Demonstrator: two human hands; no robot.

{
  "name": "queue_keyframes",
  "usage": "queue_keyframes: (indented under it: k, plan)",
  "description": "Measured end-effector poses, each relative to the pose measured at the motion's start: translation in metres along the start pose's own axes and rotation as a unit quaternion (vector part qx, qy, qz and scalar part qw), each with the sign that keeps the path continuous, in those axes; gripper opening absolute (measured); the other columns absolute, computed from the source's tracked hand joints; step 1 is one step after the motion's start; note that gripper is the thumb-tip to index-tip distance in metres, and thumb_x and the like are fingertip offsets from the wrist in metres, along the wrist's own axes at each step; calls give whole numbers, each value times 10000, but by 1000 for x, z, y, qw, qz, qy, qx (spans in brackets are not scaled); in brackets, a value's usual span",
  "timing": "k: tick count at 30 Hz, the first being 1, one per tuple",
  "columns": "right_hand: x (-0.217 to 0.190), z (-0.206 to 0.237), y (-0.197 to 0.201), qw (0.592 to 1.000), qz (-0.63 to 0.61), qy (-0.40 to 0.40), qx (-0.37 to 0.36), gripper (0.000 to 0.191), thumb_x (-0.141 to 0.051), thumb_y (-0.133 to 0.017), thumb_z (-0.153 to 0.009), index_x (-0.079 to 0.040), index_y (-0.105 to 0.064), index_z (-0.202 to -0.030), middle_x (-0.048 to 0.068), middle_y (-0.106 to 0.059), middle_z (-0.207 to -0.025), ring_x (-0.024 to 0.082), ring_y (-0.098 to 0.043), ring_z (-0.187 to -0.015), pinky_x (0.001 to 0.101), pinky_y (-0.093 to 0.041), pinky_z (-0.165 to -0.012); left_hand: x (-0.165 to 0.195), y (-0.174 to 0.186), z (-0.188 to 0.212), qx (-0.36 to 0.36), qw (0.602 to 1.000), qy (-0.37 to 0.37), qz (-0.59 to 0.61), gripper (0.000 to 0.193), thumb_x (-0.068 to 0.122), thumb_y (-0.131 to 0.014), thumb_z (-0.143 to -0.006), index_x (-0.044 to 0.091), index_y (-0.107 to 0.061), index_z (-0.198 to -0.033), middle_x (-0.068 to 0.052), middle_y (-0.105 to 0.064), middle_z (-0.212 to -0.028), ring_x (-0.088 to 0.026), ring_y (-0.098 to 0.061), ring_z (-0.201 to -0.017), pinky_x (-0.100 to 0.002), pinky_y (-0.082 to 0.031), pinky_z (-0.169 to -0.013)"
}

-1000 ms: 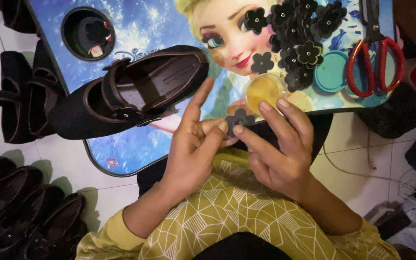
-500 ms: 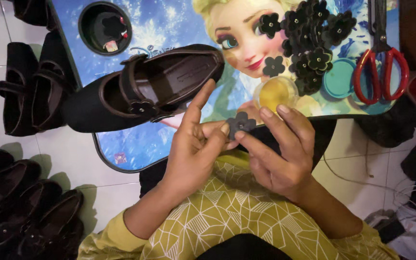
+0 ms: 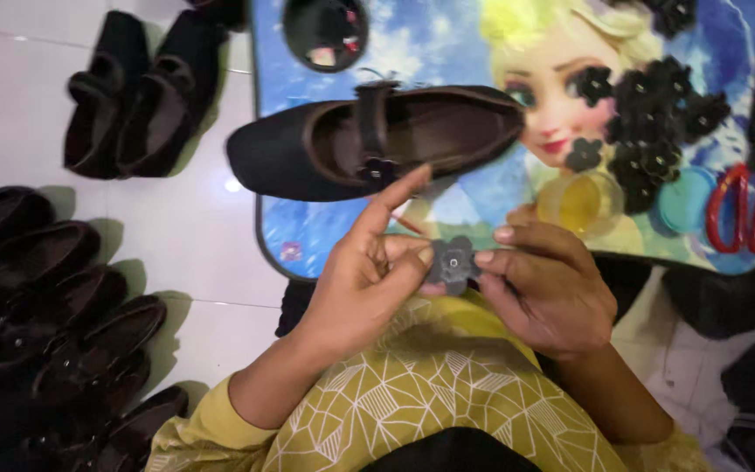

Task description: The person sits on the floor and glues black flower appliqués onto the straps of black Mary Jane shoes. They dip each flower into a small cup of glue, press it onto a shoe strap, and set finished shoes aside with other completed pairs on the floor.

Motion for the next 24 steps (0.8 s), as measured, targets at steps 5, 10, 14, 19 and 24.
queue_keyframes:
  k: [5, 10, 14, 19, 24]
  plan:
    - [-17, -18, -17, 995, -45, 67, -53, 308, 25, -877, -714, -39, -724, -974, 101, -718, -1023, 315, -695, -996, 465, -541, -922, 14, 26, 13, -27, 998, 47, -8, 657, 4, -516, -993, 99, -336, -1618, -31, -697, -950, -69, -669, -852, -275, -606, -774]
    - [-9, -24, -23, 986, -108, -83, -98, 365, 43, -841, -727, -99, -694, -1029, 113, -711, -1013, 257, -699, -984, 399, -529, -936, 44, 65, 13, 55, 987, -9, -152, 358, 80, -626, -1036, 2, -635, -1384, -51, -730, -802, -93, -694, -760, -251, -564, -685]
    - [9, -28, -24, 944, -277, -180, 14, 665, 98, -764, -901, 12, -508, -1509, 96, -724, -1088, 151, -692, -995, 290, -551, -938, 82, 86, -11, 220, 906, -176, -317, 334, 129, -666, -1054, 13, -583, -1355, -13, -731, -835, -61, -684, -773, -228, -563, -734]
    - [29, -53, -28, 946, -262, -193, -1, 675, 129, -745, -950, 62, -465, -1560, 95, -701, -1044, 117, -653, -1018, 253, -478, -1064, 74, 91, -50, 236, 908, -154, -310, 444, 136, -674, -1016, 20, -529, -1419, -21, -720, -752, -56, -608, -671, -221, -511, -649]
    - [39, -71, -39, 928, -301, -216, -31, 671, 144, -726, -927, 64, -479, -1546, 75, -706, -998, 94, -654, -965, 242, -464, -1084, 53, 85, -59, 153, 969, -168, -95, 517, 64, -630, -1043, -8, -428, -1514, -32, -687, -831, -48, -589, -731, -217, -472, -655]
Point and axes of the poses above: each hand's wrist, its own z-axis away from the middle knuckle, its own y-axis out of the back of the hand, x = y × z, the point moved 7 cm from there along -z, towards the middle knuckle
